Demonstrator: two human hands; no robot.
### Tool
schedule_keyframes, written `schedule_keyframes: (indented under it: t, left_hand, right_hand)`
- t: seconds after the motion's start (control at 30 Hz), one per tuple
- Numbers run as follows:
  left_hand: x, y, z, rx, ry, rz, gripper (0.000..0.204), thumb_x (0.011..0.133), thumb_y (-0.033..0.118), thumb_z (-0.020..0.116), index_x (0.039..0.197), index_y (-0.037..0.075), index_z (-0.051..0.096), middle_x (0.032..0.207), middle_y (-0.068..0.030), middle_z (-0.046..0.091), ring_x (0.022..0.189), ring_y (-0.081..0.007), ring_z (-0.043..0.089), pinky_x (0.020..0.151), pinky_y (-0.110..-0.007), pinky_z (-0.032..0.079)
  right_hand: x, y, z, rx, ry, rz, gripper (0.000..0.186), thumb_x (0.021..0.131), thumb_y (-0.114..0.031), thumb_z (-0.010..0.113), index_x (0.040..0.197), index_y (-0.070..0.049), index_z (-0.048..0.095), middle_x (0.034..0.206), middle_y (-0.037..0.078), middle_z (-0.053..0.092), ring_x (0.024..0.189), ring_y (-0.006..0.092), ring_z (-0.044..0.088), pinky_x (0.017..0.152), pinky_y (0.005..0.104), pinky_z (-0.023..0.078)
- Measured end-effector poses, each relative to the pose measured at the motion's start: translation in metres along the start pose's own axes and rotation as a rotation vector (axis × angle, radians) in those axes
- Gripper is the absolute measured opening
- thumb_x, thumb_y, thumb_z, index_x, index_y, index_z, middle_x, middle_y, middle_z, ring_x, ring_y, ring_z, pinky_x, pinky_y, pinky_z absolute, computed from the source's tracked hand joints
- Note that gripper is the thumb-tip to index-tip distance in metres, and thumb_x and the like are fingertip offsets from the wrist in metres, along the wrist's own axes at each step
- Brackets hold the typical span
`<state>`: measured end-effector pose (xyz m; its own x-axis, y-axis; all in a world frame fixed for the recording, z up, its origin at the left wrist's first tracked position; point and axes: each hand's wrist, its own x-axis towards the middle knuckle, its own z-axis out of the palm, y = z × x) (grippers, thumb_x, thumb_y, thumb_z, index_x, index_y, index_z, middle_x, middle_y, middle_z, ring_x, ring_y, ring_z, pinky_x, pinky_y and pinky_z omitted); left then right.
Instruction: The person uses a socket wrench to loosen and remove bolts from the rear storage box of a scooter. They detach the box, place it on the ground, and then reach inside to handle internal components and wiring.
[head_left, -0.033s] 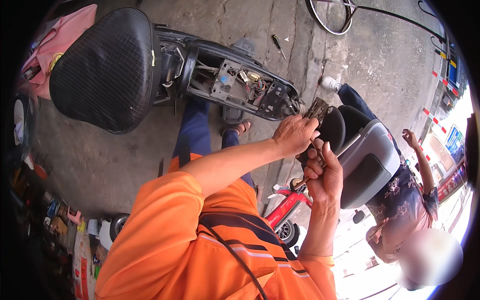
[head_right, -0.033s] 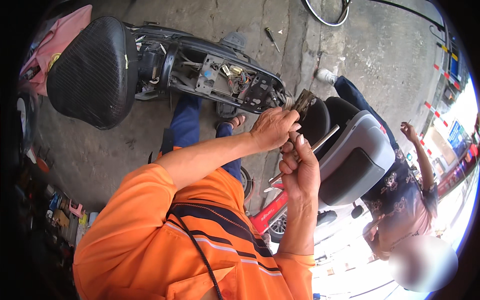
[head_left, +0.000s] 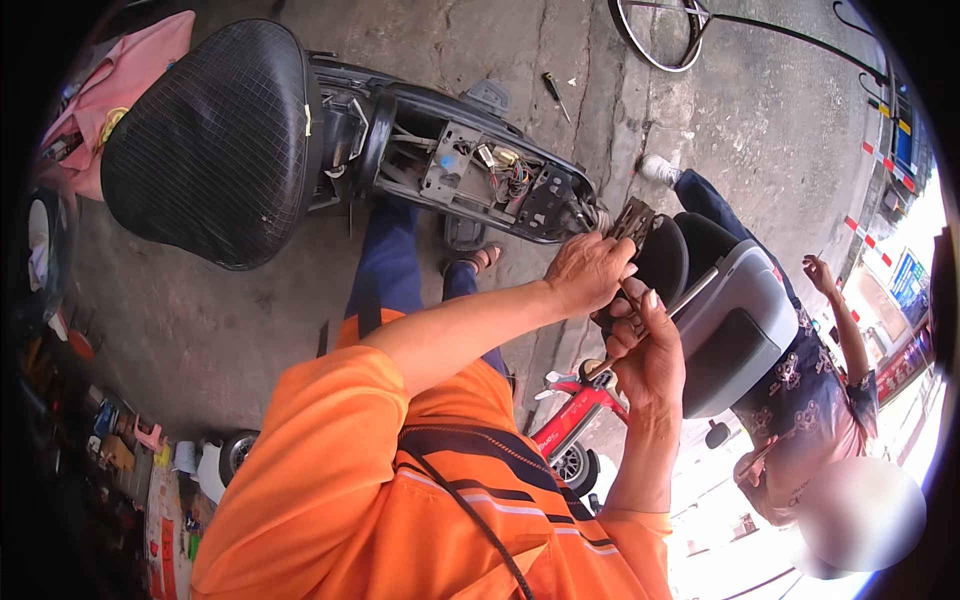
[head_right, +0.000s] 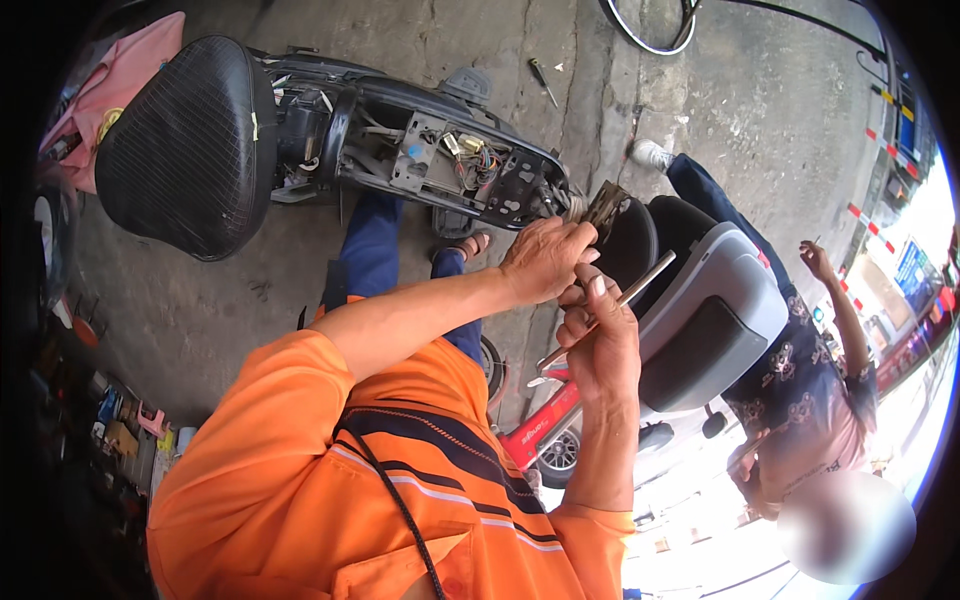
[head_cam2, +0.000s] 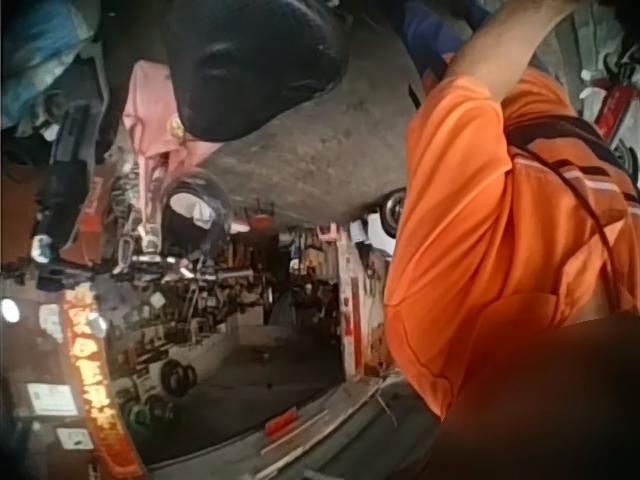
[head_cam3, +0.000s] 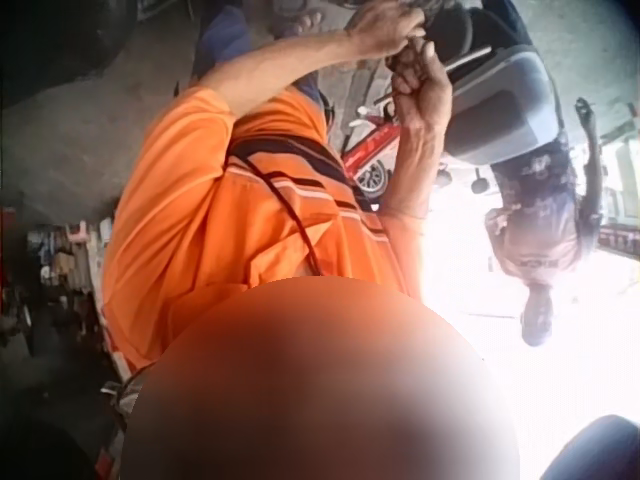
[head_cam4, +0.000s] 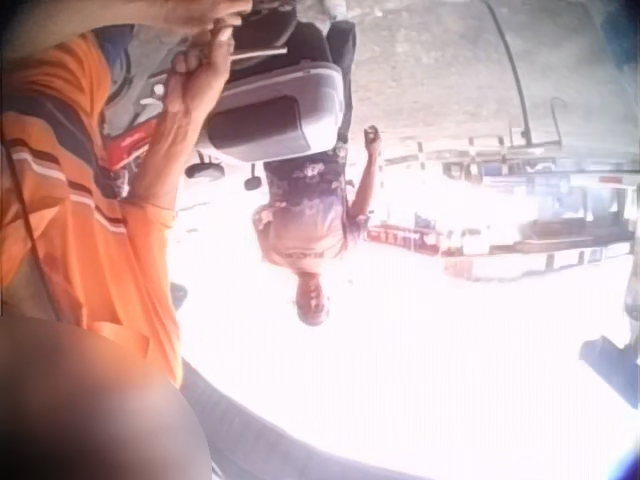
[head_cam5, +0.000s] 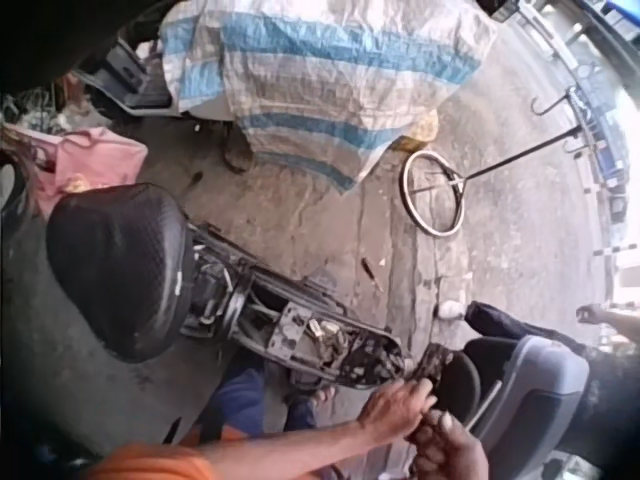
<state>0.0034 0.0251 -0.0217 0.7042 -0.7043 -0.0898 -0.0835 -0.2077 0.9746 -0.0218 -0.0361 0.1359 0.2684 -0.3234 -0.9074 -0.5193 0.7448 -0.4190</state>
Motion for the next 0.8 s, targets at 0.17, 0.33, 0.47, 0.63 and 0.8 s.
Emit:
schedule_keyframes:
  t: [0.17, 0.33, 0.47, 0.63, 0.8]
  left_hand:
    - [0.0, 0.0, 0.0, -0.001, 0.007, -0.022, 0.018, 0.088, 0.019, 0.062, 0.095, 0.006, 0.052, 0.08, -0.0138, 0.064, 0.08, -0.0348, 0.06, 0.072, -0.048, 0.046]
    - [-0.002, 0.0, 0.004, -0.002, 0.049, 0.011, 0.021, 0.088, 0.02, 0.063, 0.096, 0.006, 0.05, 0.08, -0.014, 0.063, 0.076, -0.0358, 0.059, 0.07, -0.047, 0.045]
    - [0.001, -0.003, 0.004, -0.011, 0.046, 0.012, 0.021, 0.088, 0.021, 0.062, 0.096, 0.006, 0.051, 0.081, -0.0144, 0.063, 0.076, -0.0358, 0.059, 0.07, -0.047, 0.045]
    - [0.005, -0.005, 0.006, 0.009, 0.057, 0.002, 0.015, 0.088, 0.021, 0.061, 0.088, 0.008, 0.052, 0.072, -0.0103, 0.064, 0.07, -0.0345, 0.06, 0.067, -0.046, 0.046]
    - [0.009, -0.007, 0.005, -0.008, 0.03, -0.047, 0.014, 0.086, 0.02, 0.061, 0.081, 0.008, 0.053, 0.064, -0.0082, 0.062, 0.064, -0.0335, 0.061, 0.061, -0.047, 0.046]
  right_hand:
    - [-0.032, -0.032, -0.015, -1.838, 0.239, -1.138, 0.073, 0.083, -0.023, 0.072, 0.145, -0.006, 0.038, 0.138, 0.022, 0.043, 0.12, 0.0351, 0.05, 0.099, 0.047, 0.042]
    - [-0.028, -0.056, 0.027, -2.374, -0.577, -1.15, 0.025, 0.075, -0.012, 0.06, 0.098, -0.003, 0.062, 0.1, 0.011, 0.059, 0.11, 0.0273, 0.055, 0.108, 0.0491, 0.035]
    - [-0.015, -0.071, 0.048, -2.498, -0.625, -0.848, 0.019, 0.074, -0.014, 0.06, 0.092, -0.006, 0.061, 0.086, 0.007, 0.058, 0.092, 0.0229, 0.057, 0.092, 0.0434, 0.043]
    - [0.017, -0.063, 0.04, -2.579, -0.787, -0.724, 0.018, 0.074, -0.014, 0.065, 0.088, -0.006, 0.058, 0.077, 0.007, 0.063, 0.073, 0.023, 0.065, 0.059, 0.0359, 0.048]
    - [0.017, -0.058, 0.028, -2.312, -0.638, -0.794, 0.02, 0.072, -0.017, 0.071, 0.085, -0.008, 0.059, 0.068, 0.006, 0.06, 0.065, 0.0264, 0.064, 0.058, 0.0382, 0.048]
